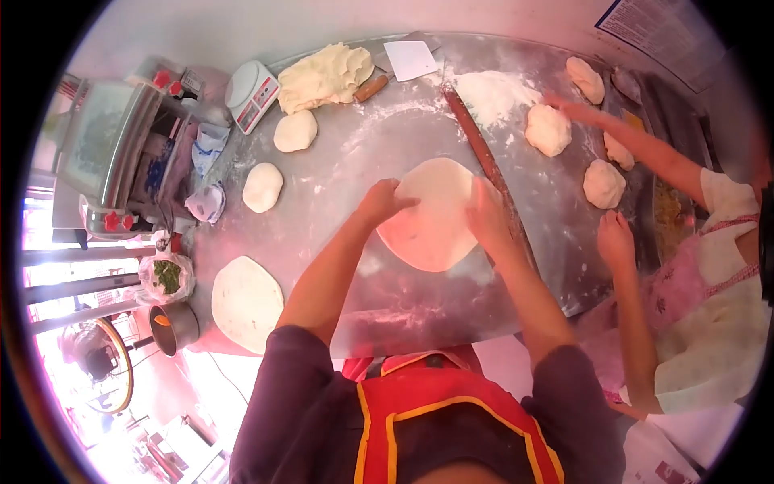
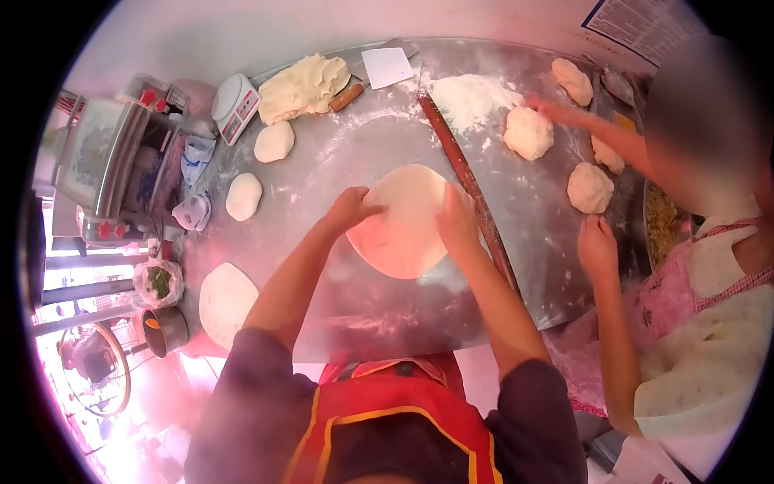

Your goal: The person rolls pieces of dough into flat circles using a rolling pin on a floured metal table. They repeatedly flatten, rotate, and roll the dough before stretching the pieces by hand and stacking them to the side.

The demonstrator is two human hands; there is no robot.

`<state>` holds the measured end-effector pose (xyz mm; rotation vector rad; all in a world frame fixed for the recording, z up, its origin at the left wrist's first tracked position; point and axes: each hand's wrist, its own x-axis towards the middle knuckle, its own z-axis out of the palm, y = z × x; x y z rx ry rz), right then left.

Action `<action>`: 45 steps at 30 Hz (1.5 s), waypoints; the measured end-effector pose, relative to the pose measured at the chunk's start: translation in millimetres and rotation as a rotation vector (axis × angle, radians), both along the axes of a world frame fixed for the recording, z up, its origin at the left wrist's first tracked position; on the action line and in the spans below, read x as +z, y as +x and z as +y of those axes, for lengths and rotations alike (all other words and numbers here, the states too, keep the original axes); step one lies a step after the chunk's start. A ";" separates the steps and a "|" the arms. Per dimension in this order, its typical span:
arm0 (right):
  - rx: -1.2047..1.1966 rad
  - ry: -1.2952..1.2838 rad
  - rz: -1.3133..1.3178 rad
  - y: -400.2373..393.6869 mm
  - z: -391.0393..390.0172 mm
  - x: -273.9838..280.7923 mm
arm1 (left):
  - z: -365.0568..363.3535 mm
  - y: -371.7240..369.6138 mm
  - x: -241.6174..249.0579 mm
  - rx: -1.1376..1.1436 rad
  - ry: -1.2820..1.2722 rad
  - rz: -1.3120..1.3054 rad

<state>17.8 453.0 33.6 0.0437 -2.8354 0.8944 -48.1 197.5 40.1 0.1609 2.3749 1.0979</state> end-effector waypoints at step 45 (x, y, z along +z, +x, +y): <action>0.593 -0.066 -0.231 124.8 -200.0 19.7 | -126.1 232.8 8.5 0.118 -0.239 0.638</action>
